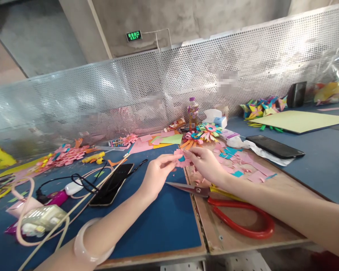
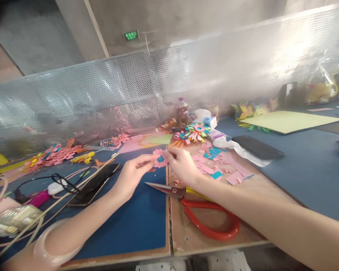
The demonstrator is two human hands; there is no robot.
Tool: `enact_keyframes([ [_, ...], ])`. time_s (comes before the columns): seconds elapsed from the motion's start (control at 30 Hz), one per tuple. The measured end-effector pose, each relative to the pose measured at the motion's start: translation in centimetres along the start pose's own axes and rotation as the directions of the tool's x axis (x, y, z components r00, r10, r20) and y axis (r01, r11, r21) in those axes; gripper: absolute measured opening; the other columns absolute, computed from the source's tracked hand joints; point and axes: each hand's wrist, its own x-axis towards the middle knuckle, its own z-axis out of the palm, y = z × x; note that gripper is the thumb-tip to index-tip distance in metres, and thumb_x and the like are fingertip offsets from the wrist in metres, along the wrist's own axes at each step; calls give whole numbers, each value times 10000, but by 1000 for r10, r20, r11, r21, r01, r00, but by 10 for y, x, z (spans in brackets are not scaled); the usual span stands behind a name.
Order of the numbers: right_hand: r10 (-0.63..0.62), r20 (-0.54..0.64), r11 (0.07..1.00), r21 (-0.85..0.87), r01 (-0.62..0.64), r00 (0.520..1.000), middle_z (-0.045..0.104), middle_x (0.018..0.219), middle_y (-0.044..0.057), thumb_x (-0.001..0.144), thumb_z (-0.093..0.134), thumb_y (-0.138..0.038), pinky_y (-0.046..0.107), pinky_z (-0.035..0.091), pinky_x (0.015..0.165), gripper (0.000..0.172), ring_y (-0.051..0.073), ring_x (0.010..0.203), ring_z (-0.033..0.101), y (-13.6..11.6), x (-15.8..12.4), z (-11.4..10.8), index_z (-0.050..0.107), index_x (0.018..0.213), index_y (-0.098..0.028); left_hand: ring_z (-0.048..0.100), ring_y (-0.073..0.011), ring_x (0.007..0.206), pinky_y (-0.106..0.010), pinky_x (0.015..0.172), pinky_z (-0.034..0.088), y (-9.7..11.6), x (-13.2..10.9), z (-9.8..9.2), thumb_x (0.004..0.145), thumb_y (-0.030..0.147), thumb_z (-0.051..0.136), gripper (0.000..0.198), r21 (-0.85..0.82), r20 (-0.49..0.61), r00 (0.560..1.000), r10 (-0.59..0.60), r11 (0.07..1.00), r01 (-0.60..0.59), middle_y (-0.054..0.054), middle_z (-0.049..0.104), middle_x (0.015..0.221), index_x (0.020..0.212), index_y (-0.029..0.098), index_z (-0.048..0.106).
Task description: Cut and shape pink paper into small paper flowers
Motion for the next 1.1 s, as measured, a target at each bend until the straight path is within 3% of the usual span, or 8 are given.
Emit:
enact_keyframes([
  [0.07,-1,-10,1000,-10,1,1000,444,541,-33,852,390,-431,225,303,457,363,98,489,431,-1,-1,0,477,615,-171,615,-198,870,-319,761,503,-2,1,0,751,278,590,207,49,5,1000,25,998,-25,-63,638,1067,905,204,706],
  [0.2,5,-8,1000,11,-5,1000,489,578,-20,851,399,-429,227,354,466,342,109,522,471,1,-1,3,545,687,-167,635,-199,834,-331,765,506,-3,2,0,742,281,609,252,11,-26,1000,-11,1000,11,-71,672,989,966,183,669],
  [0.3,-34,-17,996,88,35,999,569,703,-3,850,430,-377,239,423,516,275,120,593,515,3,-1,4,579,991,-193,645,-199,801,-334,756,509,-1,2,1,728,282,629,274,-8,-55,998,-34,999,34,-73,677,988,979,176,656],
  [0.4,-146,-8,980,139,146,989,603,845,19,862,429,-309,263,477,596,375,127,683,550,3,-2,3,474,1229,-247,645,-206,824,-335,774,506,-1,1,1,725,290,637,289,-32,-68,997,-42,999,40,-81,675,992,985,163,647],
  [0.53,-317,14,945,91,314,948,559,1077,59,865,427,-250,297,501,732,349,156,905,561,-1,-5,2,552,1189,-286,640,-206,834,-354,809,497,-3,2,-1,732,326,633,336,-51,-61,997,-44,998,41,-88,674,980,1022,156,627],
  [0.63,-365,20,929,73,363,931,529,1143,52,842,459,-200,312,478,838,315,176,1059,512,-1,-5,3,629,1088,-301,636,-208,842,-364,815,495,-3,2,-2,731,323,634,341,-66,-60,998,-36,997,32,-88,668,992,1029,159,622],
  [0.9,-262,128,945,234,227,957,559,1183,22,846,479,-225,346,428,928,302,177,1092,518,0,-1,2,623,1097,-314,620,-225,915,-372,836,489,-1,1,0,718,263,639,333,-119,-77,996,-54,992,45,-96,645,1049,1030,150,614],
  [1.1,-85,148,911,412,16,985,584,1193,8,785,553,-232,378,401,972,310,198,1127,507,-1,0,1,638,1077,-293,617,-209,914,-358,834,490,-1,1,1,713,251,640,300,-164,-86,994,-60,985,46,-99,617,1100,992,146,608],
])
